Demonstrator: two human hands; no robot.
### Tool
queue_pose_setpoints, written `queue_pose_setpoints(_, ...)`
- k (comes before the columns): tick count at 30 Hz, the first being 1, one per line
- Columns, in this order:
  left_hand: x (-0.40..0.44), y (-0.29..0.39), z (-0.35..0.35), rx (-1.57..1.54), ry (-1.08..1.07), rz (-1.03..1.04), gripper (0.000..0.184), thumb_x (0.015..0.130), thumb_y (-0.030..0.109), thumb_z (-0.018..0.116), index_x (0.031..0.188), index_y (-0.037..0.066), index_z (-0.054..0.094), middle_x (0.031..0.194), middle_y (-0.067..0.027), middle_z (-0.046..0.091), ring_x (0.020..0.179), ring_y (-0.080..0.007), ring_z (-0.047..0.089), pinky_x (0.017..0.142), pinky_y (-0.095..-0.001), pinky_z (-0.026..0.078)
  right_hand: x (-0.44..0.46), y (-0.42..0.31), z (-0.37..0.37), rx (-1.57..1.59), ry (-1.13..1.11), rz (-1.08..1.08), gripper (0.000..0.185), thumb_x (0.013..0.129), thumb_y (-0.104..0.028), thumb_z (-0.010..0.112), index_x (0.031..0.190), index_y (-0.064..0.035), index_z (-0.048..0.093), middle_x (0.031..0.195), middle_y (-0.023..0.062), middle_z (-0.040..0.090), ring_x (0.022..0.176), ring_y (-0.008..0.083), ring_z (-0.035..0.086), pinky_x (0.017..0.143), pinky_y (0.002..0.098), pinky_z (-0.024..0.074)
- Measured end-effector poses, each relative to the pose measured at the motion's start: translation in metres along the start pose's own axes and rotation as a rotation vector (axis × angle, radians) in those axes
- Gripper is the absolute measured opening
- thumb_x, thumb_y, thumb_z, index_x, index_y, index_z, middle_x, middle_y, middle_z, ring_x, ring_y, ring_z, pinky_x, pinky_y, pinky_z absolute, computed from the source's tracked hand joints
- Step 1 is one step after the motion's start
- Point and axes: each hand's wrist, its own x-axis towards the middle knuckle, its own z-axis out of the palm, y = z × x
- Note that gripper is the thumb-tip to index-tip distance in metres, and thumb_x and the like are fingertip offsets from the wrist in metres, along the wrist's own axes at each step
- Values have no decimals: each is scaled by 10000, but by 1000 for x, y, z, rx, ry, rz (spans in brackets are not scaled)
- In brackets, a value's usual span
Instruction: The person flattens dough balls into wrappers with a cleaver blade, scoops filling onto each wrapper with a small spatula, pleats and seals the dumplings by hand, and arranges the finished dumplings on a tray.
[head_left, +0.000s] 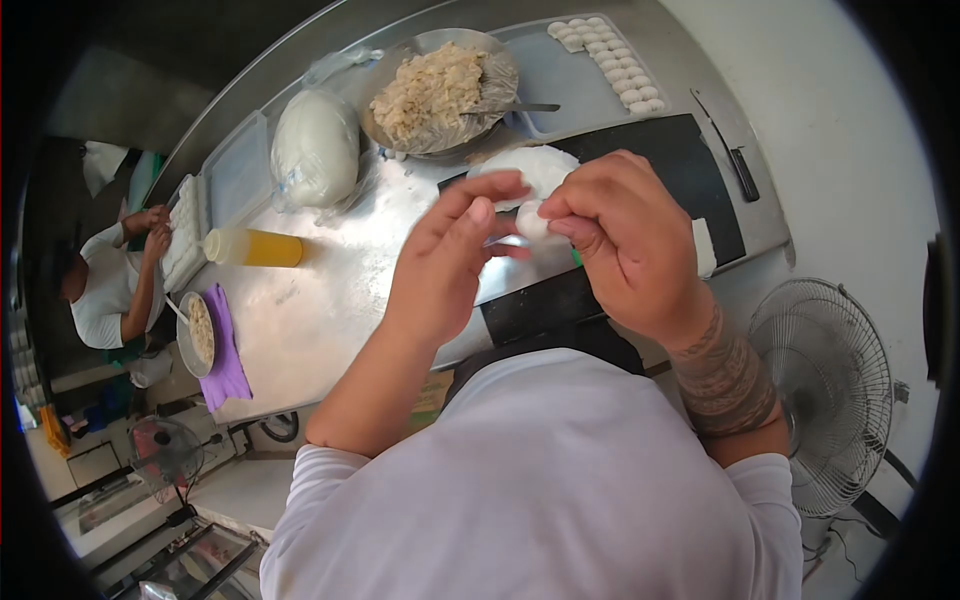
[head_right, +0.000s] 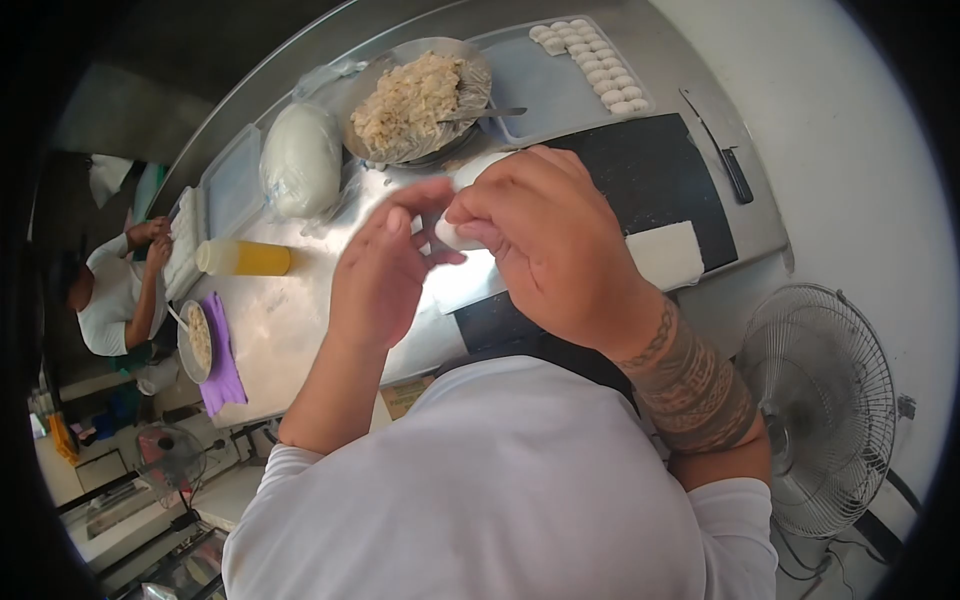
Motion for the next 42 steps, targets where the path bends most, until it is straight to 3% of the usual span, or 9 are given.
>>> queue_pose_setpoints(1,8,-6,-8,-150,-170,-228,533,1089,395,497,1422,-20,533,1346,-171,615,1139,-292,659,943,-425,551,0,8,-8,-45,-9,-44,120,835,-21,728,939,-71,695,911,39,676,859,271,633,848,380,483)
queue_pose_setpoints(3,21,-17,5,-538,-332,-469,488,1088,315,509,1435,-28,519,1307,-176,635,1148,-312,677,965,-436,574,-3,26,-23,-117,-68,-109,168,801,-44,752,958,-78,703,961,41,674,893,279,632,868,387,481)
queue_pose_setpoints(9,73,-38,40,-316,-181,-299,458,1031,105,581,1455,-51,508,1313,-204,649,1167,-298,685,982,-381,596,-18,90,-73,47,-188,-25,632,804,-229,845,1385,-117,623,1386,115,587,1123,273,618,993,378,480)
queue_pose_setpoints(13,101,-62,49,-263,-168,-295,464,985,68,637,1425,-46,539,1300,-201,663,1165,-288,685,975,-371,596,-71,183,-107,272,3,472,883,917,-341,808,1636,-126,343,1585,143,460,1203,260,601,1026,381,485)
queue_pose_setpoints(19,187,-145,49,709,29,-40,366,924,123,754,1250,10,633,1249,-201,696,1119,-276,699,912,-350,589,-131,314,-88,-282,181,947,868,955,-287,756,1624,-15,274,1500,216,512,1194,286,609,996,410,514)
queue_pose_setpoints(22,260,-177,40,1125,8,247,358,893,151,781,1212,45,660,1195,-197,692,1042,-303,703,894,-371,578,-138,333,-79,-415,170,896,815,963,-279,731,1599,-12,297,1454,229,533,1239,344,586,1047,454,481)
queue_pose_setpoints(25,339,-195,26,1183,157,518,353,860,139,772,1178,15,681,1140,-227,658,995,-415,674,880,-461,551,-140,335,-73,-560,59,778,742,976,-298,701,1570,-29,347,1449,226,526,1314,399,530,1115,504,412)
queue_pose_setpoints(31,429,-214,3,1190,355,340,361,887,157,757,1227,63,686,1114,-170,631,941,-333,678,872,-425,555,-139,334,-77,-589,-23,741,666,980,-289,678,1540,-62,398,1470,220,501,1384,405,466,1151,533,350)
queue_pose_setpoints(42,459,-215,-5,1282,339,265,424,863,110,766,1260,74,622,1209,-201,581,1005,-370,666,914,-452,553,-138,336,-75,-594,-26,762,629,978,-313,673,1510,-66,445,1474,194,508,1379,386,476,1138,531,355)
